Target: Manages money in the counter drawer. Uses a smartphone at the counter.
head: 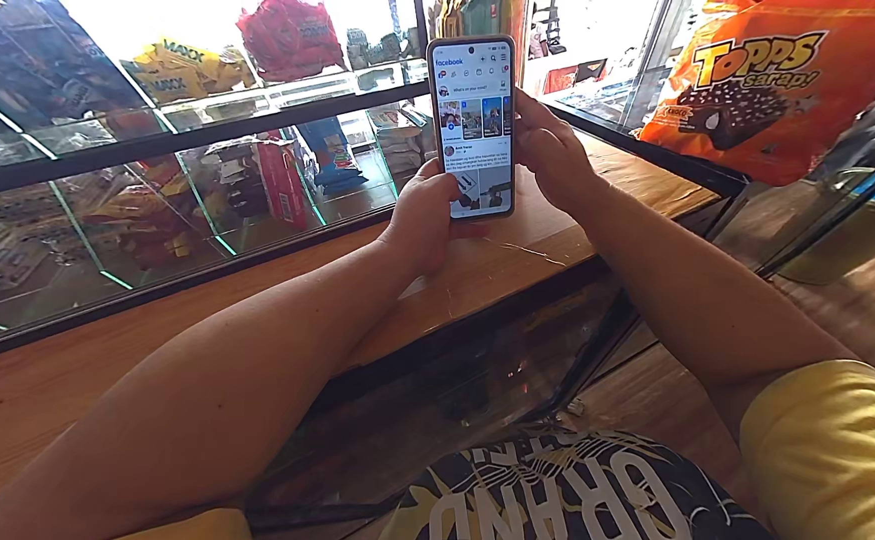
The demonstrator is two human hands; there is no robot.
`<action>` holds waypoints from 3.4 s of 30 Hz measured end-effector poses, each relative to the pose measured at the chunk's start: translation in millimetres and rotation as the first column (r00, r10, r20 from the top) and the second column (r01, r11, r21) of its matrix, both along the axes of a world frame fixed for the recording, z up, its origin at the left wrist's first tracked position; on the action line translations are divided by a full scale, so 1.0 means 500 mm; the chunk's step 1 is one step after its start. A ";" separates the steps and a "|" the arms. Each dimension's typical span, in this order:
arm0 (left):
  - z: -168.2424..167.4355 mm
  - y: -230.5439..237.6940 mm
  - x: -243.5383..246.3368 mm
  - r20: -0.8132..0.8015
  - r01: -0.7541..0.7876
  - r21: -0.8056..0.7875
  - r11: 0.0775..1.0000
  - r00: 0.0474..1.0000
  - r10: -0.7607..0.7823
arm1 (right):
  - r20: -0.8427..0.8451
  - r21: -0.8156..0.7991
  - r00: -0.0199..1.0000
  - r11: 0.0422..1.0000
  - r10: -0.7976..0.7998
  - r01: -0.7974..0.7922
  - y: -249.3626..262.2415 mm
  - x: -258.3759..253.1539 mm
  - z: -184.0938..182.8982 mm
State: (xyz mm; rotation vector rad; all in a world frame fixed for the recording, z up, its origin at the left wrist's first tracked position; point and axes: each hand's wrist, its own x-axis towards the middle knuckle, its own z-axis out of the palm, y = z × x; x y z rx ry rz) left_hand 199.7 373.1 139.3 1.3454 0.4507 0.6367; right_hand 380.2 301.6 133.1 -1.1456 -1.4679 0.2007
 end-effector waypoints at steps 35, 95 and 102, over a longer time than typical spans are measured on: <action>-0.002 0.001 -0.004 -0.007 0.105 0.013 0.994 0.994 -0.105 | 0.008 0.073 0.987 0.985 -0.160 0.159 -0.006 -0.009 0.005; 0.003 0.008 -0.001 -0.066 0.132 -0.027 0.991 0.989 -0.134 | 0.036 0.038 0.983 0.983 -0.181 0.180 -0.006 -0.004 0.004; 0.002 0.009 -0.001 -0.058 0.140 -0.019 0.990 0.988 -0.141 | 0.029 0.038 0.985 0.985 -0.171 0.170 -0.006 -0.003 0.003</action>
